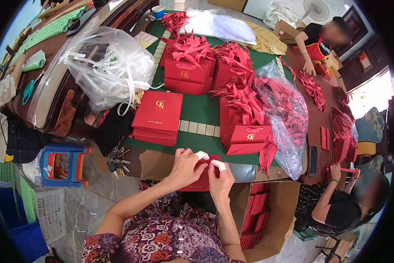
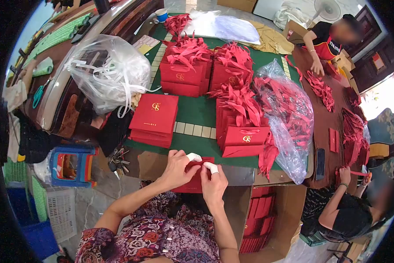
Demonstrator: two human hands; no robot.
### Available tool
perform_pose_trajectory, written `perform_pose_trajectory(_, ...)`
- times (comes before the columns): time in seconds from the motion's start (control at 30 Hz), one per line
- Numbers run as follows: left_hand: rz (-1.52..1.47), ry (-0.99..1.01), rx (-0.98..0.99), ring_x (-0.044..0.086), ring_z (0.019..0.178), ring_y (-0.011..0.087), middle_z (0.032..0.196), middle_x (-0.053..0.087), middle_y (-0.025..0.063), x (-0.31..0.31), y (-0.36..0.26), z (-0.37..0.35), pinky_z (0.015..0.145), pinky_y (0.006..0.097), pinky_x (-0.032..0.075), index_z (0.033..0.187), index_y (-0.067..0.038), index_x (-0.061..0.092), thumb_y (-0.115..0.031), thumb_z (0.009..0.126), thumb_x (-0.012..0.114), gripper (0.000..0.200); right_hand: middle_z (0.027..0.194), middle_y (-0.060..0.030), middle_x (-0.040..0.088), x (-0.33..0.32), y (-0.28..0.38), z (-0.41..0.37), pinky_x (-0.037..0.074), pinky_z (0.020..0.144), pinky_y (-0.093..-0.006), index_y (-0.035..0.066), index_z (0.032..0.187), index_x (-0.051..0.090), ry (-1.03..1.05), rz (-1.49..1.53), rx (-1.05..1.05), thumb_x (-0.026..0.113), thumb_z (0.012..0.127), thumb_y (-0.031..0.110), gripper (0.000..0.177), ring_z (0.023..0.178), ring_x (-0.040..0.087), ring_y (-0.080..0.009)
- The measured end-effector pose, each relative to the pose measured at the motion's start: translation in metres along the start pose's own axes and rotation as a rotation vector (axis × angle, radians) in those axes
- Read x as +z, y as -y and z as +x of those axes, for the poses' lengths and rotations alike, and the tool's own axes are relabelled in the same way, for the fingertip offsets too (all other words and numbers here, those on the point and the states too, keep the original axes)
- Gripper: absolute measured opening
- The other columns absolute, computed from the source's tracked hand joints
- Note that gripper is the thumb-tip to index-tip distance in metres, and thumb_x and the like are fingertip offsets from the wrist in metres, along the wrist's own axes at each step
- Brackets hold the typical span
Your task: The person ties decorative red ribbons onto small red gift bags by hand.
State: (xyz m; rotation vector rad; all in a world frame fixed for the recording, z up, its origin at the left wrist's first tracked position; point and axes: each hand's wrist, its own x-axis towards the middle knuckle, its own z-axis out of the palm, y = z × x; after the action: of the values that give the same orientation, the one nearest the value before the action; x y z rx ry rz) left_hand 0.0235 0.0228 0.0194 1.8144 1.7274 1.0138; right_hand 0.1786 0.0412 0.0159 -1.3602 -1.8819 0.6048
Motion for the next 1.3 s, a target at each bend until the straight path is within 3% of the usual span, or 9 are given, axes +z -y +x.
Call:
perform_pose_trajectory(0.23,-0.02,0.004,0.024,0.057,0.08,0.0202,0.08,0.068,0.001,0.005,0.01,-0.007,0.085,0.0376,0.035,0.096,-0.013,0.072,-0.023,0.077,0.08,0.023,0.095,-0.0144,0.064,-0.028,0.002,0.016,0.051,0.075,-0.0391,0.004,0.097,0.071,0.103,0.139,-0.001,0.071,0.086,0.006,0.011,0.085,0.062,-0.0329)
perform_pose_trajectory(0.37,0.039,-0.015,0.065,0.057,0.081,0.0187,0.08,0.067,-0.0003,0.01,0.011,-0.013,0.085,0.0377,0.035,0.092,-0.014,0.072,-0.022,0.075,0.082,0.022,0.093,-0.0134,0.062,-0.032,-0.005,0.026,0.048,0.082,-0.0393,0.003,0.096,0.071,0.303,0.077,-0.088,0.069,0.087,0.009,0.01,0.092,0.058,-0.0317)
perform_pose_trajectory(0.53,0.178,-0.12,0.307,0.056,0.08,0.0172,0.08,0.066,-0.003,0.007,0.011,-0.022,0.085,0.039,0.035,0.089,-0.014,0.072,-0.019,0.073,0.081,0.02,0.093,-0.0117,0.062,-0.036,-0.008,0.032,0.048,0.083,-0.0394,0.003,0.094,0.071,0.485,0.223,-0.009,0.068,0.089,0.012,0.011,0.092,0.058,-0.0306)
perform_pose_trajectory(0.87,0.305,-0.07,0.508,0.056,0.082,0.0153,0.087,0.067,-0.0046,0.005,0.01,-0.032,0.085,0.0365,0.036,0.091,-0.015,0.072,-0.016,0.078,0.068,0.014,0.09,-0.0097,0.061,-0.039,-0.016,0.037,0.047,0.08,-0.0356,0.006,0.098,0.076,0.607,0.057,-0.048,0.072,0.086,0.015,0.015,0.091,0.059,-0.0274)
perform_pose_trajectory(0.97,0.303,-0.063,0.549,0.056,0.083,0.0153,0.089,0.067,-0.0046,0.003,0.01,-0.029,0.085,0.0363,0.036,0.093,-0.014,0.072,-0.016,0.079,0.066,0.015,0.089,-0.0077,0.062,-0.034,-0.032,0.039,0.049,0.076,-0.0338,0.006,0.097,0.077,0.736,0.262,0.042,0.073,0.084,0.012,0.015,0.086,0.061,-0.0217)
perform_pose_trajectory(1.03,0.305,-0.021,0.577,0.056,0.083,0.0154,0.087,0.066,-0.0043,0.002,0.01,-0.026,0.085,0.0362,0.036,0.091,-0.014,0.072,-0.016,0.077,0.068,0.015,0.088,-0.0054,0.062,-0.032,-0.034,0.041,0.049,0.069,-0.031,0.005,0.095,0.077,0.792,0.371,0.219,0.073,0.082,0.011,0.015,0.078,0.062,-0.0155)
perform_pose_trajectory(1.17,0.227,-0.019,0.52,0.056,0.083,0.0164,0.084,0.065,-0.0033,-0.003,0.013,-0.017,0.085,0.0368,0.036,0.088,-0.013,0.07,-0.017,0.076,0.073,0.013,0.085,-0.0038,0.061,-0.011,-0.04,0.024,0.048,0.065,-0.0293,0.004,0.093,0.077,0.625,0.436,0.289,0.074,0.081,0.01,0.014,0.07,0.059,-0.0121)
perform_pose_trajectory(1.23,0.196,0.021,0.472,0.056,0.083,0.0175,0.081,0.064,-0.0024,-0.007,0.015,-0.014,0.085,0.0375,0.036,0.087,-0.013,0.07,-0.02,0.075,0.078,0.016,0.082,0.0002,0.059,-0.005,-0.036,0.019,0.045,0.064,-0.0247,0.0,0.092,0.073,0.496,0.445,0.355,0.071,0.087,0.006,0.009,0.07,0.056,-0.0072)
perform_pose_trajectory(1.3,0.173,0.059,0.468,0.056,0.083,0.018,0.081,0.065,-0.0021,-0.005,0.012,-0.017,0.085,0.0376,0.036,0.087,-0.013,0.07,-0.021,0.076,0.079,0.017,0.083,-0.0015,0.058,-0.005,-0.036,0.022,0.045,0.065,-0.0261,0.001,0.092,0.074,0.369,0.445,0.36,0.072,0.086,0.009,0.01,0.07,0.056,-0.0089)
